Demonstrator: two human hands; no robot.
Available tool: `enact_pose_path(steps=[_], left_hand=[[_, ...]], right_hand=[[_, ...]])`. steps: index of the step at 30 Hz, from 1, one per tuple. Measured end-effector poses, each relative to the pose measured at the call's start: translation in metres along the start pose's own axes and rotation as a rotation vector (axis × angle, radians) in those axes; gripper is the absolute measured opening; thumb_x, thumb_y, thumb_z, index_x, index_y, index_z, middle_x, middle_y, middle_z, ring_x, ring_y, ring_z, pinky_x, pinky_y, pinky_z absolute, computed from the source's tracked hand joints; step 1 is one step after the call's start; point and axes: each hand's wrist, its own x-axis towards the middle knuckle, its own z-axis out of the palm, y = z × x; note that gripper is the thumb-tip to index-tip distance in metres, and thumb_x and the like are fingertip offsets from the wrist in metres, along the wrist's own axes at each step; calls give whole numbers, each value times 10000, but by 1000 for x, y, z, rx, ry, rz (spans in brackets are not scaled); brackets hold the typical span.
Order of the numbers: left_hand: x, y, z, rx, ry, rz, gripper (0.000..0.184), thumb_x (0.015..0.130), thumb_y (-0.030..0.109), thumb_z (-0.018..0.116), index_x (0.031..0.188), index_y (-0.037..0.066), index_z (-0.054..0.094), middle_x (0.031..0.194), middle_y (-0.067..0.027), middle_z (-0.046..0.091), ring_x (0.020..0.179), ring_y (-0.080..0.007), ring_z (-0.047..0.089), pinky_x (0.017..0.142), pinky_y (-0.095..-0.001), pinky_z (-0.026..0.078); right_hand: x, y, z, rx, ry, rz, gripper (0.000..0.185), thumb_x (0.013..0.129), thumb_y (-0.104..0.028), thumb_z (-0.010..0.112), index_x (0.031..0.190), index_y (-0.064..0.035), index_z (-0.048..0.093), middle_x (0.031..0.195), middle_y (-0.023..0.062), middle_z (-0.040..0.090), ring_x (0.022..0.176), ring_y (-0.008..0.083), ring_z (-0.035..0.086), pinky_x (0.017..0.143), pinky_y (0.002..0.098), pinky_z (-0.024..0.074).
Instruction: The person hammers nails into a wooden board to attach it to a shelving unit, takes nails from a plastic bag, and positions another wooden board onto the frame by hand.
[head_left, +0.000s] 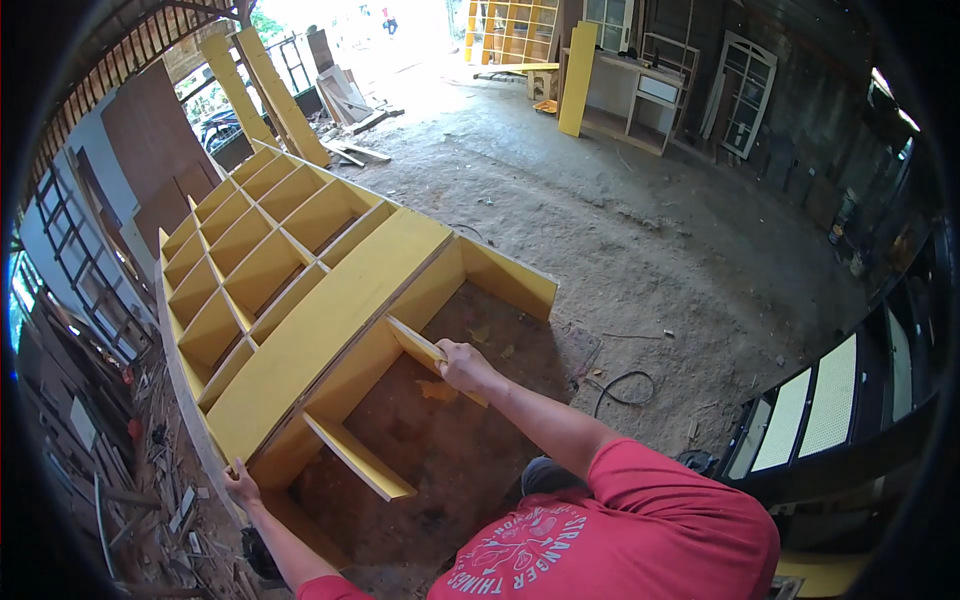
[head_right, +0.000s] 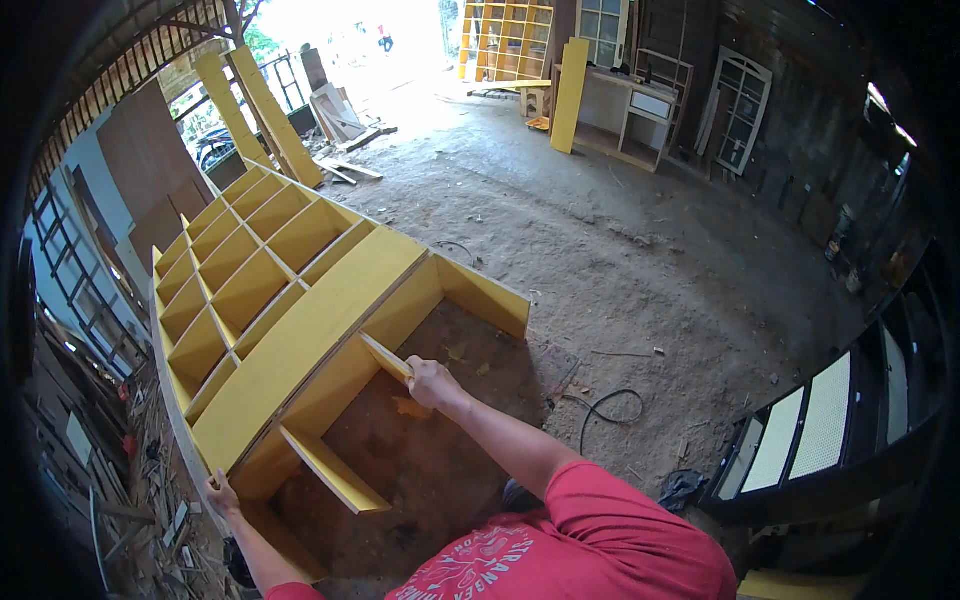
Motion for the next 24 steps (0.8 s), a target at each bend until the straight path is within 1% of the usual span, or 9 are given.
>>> enact_pose_path(steps=[1, 4, 7, 10, 12, 16, 18, 21, 24], left_hand=[[1, -3, 1, 17, 22, 33, 520, 986, 469, 722, 1057, -43, 662, 992, -194, 706, 912, -340, 659, 837, -455, 533], [2, -1, 1, -61, -62, -94, 511, 979, 462, 733, 1065, -38, 669, 1002, -197, 709, 921, -344, 663, 848, -454, 537], [0, -8, 5, -17, 21, -20, 505, 969, 457, 744, 1071, -33, 675, 1013, -202, 712, 928, -342, 671, 853, -450, 539], [-3, 4, -3, -53, -27, -82, 517, 963, 468, 742, 1087, -29, 679, 1045, -206, 716, 957, -357, 676, 869, -451, 540], [-3, 7, -4, -27, -33, -100, 522, 961, 471, 743, 1095, -29, 679, 1062, -206, 716, 977, -358, 678, 876, -451, 540], [-3, 10, -7, -29, -52, -118, 539, 955, 482, 745, 1112, -30, 679, 1096, -206, 713, 1008, -363, 676, 895, -453, 538], [-4, 13, -8, -18, -35, -96, 537, 952, 479, 752, 1102, -31, 682, 1080, -208, 717, 1000, -363, 678, 894, -453, 536], [-3, 11, -9, -23, -43, -78, 536, 949, 479, 756, 1089, -34, 686, 1054, -212, 722, 992, -358, 679, 894, -451, 534], [1, 5, -7, -39, -55, -91, 540, 948, 481, 758, 1080, -38, 690, 1027, -208, 726, 979, -352, 681, 891, -448, 535]], right_hand=[[0, 1, 0, 5, -1, -1, 338, 990, -207, 626, 1283, -40, 638, 1103, 280, 730, 1072, 457, 698, 934, 519, 540], [1, 2, 2, -15, 15, -6, 335, 989, -210, 625, 1274, -34, 639, 1095, 284, 730, 1069, 459, 699, 935, 522, 540], [1, -2, -1, -58, -8, -2, 330, 990, -214, 626, 1267, -34, 641, 1082, 285, 732, 1067, 464, 699, 934, 529, 537], [2, 2, 3, -35, 5, -35, 320, 982, -211, 638, 1254, -44, 644, 1051, 285, 732, 1043, 468, 700, 918, 532, 542], [3, 2, 1, -26, -5, -15, 314, 972, -205, 648, 1242, -44, 644, 1038, 285, 731, 1028, 468, 700, 908, 533, 545], [4, 3, 4, -36, -1, -31, 309, 976, -200, 634, 1242, -43, 642, 1043, 284, 732, 1036, 467, 700, 918, 537, 541], [5, 4, 4, -42, -12, -18, 310, 980, -198, 614, 1249, -47, 642, 1063, 285, 734, 1060, 467, 698, 945, 541, 533], [3, 3, 4, -40, -11, -8, 313, 983, -206, 617, 1252, -48, 642, 1078, 286, 733, 1068, 473, 695, 953, 544, 533], [2, 1, 4, -84, 9, -11, 306, 986, -210, 633, 1244, -45, 642, 1051, 283, 729, 1053, 475, 689, 924, 539, 536]])
